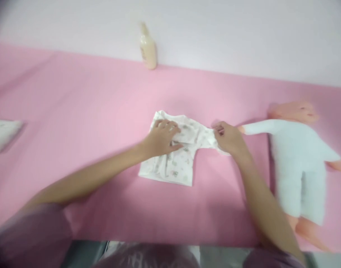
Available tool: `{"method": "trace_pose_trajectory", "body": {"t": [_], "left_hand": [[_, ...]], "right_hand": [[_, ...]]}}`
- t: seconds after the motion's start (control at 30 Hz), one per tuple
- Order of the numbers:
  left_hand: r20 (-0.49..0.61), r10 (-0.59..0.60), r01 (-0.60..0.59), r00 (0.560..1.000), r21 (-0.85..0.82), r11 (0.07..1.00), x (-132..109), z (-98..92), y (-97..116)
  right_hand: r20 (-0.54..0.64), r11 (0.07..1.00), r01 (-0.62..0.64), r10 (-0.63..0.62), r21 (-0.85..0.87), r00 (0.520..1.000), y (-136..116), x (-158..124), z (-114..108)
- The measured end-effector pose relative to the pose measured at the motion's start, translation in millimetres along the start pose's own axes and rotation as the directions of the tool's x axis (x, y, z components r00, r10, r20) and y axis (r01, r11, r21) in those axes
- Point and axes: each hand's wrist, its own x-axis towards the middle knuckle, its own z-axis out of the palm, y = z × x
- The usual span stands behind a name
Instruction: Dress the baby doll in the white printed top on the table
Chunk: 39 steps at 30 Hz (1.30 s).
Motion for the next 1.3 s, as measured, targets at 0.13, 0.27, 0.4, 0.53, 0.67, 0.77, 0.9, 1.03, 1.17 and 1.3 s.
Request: {"method": "trace_pose_trajectory", "body": {"t": [0.13,0.27,0.4,0.53,0.67,0.77,0.9,1.03,1.17,1.3], "left_hand": [[0.093,0.176,-0.178,0.98,0.014,0.984,37,7.1,30],[0.093,0.194,-0.191,0.977,-0.039,0.981,52,4.8,34],[-0.098,-0.09,0.053,0.991,-0.331,0.942,40,-19.0,-7],[-0.374,-0.493,0.216,0.785,-0.582,0.784,-6,-55.4,-90],[-0.432,-0.73,0.392,0.529,-0.639,0.662,-79,-80.9,-165],[-0.322,-0.805,0.598,0.498,-0.544,0.588,-127,-84.4,-185],[-0.229,-0.831,0.697,0.507,-0.458,0.552,-156,-75.1,-184],[-0.218,-0.804,0.713,0.553,-0.376,0.592,-159,-67.5,-183],[-0.232,-0.736,0.671,0.636,-0.305,0.676,-157,-64.7,-190],[-0.133,-0.735,0.667,0.665,-0.335,0.665,-142,-62.8,-209]], "right_hand": [[-0.03,1.0,0.005,-0.005,0.011,1.0,4,3,5],[0.091,1.0,-0.009,0.008,0.013,0.996,5,-2,-3],[0.15,0.997,-0.063,0.067,-0.036,0.986,4,-3,-10],[0.097,0.999,-0.053,0.054,-0.013,0.994,5,2,-10],[0.059,1.0,-0.015,0.016,-0.013,0.998,12,7,-17],[0.121,0.999,-0.048,0.047,-0.001,0.992,16,7,-26],[0.065,0.994,-0.109,0.108,0.006,0.992,11,5,-24],[-0.146,0.999,-0.005,0.012,0.043,0.989,4,5,-4],[-0.087,0.999,0.045,-0.045,-0.009,0.995,7,5,1],[0.09,0.995,0.03,-0.021,-0.098,0.996,24,5,-19]]}}
